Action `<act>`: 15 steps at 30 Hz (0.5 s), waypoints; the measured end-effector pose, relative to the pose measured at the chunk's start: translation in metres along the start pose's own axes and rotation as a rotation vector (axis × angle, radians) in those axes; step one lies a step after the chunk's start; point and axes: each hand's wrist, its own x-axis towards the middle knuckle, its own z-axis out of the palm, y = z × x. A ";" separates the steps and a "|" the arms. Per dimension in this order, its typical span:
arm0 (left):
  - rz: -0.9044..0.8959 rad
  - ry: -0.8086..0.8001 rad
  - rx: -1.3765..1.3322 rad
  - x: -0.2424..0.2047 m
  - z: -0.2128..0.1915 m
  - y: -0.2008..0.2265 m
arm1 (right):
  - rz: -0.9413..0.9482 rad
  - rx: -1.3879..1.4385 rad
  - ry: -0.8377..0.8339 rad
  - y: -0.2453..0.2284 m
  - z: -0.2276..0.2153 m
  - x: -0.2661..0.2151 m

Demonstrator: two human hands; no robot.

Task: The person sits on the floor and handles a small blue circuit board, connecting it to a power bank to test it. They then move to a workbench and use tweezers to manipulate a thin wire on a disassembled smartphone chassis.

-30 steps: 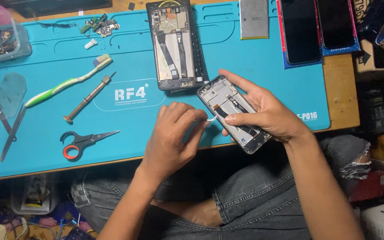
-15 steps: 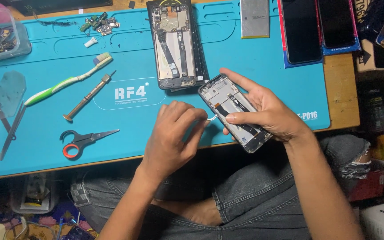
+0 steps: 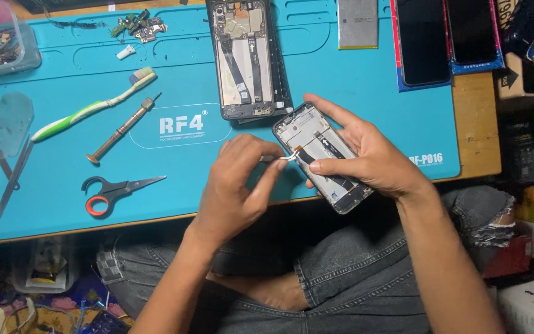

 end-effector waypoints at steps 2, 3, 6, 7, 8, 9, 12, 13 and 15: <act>-0.014 0.006 -0.017 0.001 0.000 0.001 | -0.008 -0.031 0.013 -0.002 0.001 -0.001; -0.012 0.009 -0.021 0.001 0.000 0.002 | -0.023 0.011 0.022 -0.001 0.001 -0.002; -0.005 0.010 0.005 0.001 0.000 0.003 | -0.058 0.059 0.062 0.000 0.005 -0.001; -0.002 0.003 0.028 0.001 0.001 0.004 | -0.075 0.068 0.100 0.001 0.007 -0.002; -0.002 0.006 0.032 0.000 0.001 0.005 | -0.077 0.067 0.094 0.002 0.009 -0.002; -0.003 0.013 0.031 -0.001 0.001 0.006 | -0.091 0.011 0.149 0.002 0.010 -0.003; -0.022 0.057 0.018 -0.001 0.004 0.013 | -0.149 -0.009 0.225 0.008 0.014 -0.005; -0.042 0.093 0.001 0.000 0.005 0.015 | -0.188 0.025 0.249 0.011 0.015 -0.006; -0.136 0.169 0.020 0.001 0.016 0.023 | -0.256 -0.015 0.278 0.018 0.017 -0.007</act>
